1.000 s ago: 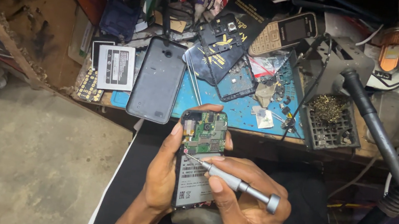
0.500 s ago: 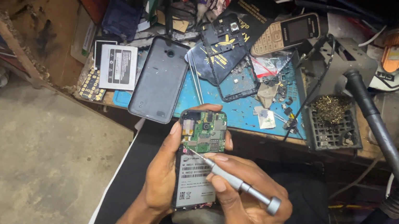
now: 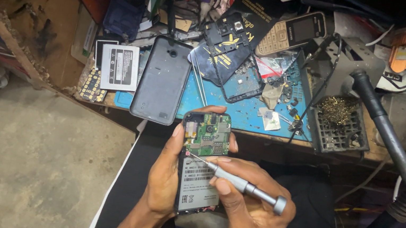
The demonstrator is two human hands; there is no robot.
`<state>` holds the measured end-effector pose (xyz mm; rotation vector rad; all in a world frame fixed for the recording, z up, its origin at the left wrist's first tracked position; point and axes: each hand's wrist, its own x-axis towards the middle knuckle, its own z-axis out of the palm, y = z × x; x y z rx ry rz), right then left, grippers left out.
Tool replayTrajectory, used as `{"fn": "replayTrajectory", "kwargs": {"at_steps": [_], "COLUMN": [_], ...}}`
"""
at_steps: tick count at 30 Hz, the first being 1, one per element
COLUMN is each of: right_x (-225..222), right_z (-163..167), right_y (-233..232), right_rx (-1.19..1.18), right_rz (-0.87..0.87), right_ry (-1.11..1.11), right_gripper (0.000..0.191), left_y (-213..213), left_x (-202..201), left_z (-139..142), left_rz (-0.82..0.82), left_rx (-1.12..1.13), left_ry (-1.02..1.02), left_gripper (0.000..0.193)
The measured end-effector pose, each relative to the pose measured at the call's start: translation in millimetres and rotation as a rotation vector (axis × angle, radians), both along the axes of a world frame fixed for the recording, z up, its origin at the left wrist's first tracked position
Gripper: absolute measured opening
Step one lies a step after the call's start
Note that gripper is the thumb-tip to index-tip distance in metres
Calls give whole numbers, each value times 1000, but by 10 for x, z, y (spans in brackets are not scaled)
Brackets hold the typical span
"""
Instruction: The person uses a precision screwdriver to unscrew and pry open a smartphone, removing the back cover and internal components. They work over a cluttered repair bench, lifting out the battery and main board and setting parts on the work surface.
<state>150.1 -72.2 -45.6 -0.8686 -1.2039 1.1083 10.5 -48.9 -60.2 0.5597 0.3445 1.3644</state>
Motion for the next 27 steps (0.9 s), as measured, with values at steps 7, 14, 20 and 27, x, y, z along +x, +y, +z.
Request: {"fn": "replayTrajectory", "kwargs": {"at_steps": [7, 14, 20, 27], "right_x": [57, 83, -43, -23], "right_z": [-93, -14, 254, 429], "right_y": [30, 73, 27, 68], "right_rx": [-65, -13, -22, -12], "right_rz": [51, -147, -56, -65], "right_ry": [35, 6, -258, -498], "right_gripper": [23, 27, 47, 53], "left_y": [9, -12, -54, -103], "left_x": [-6, -60, -44, -12], "left_z": [-3, 95, 125, 96], "left_rz": [19, 77, 115, 149], "left_rx": [-13, 15, 2, 37], "left_ry": [6, 136, 323, 499], "left_gripper": [62, 63, 73, 79]}}
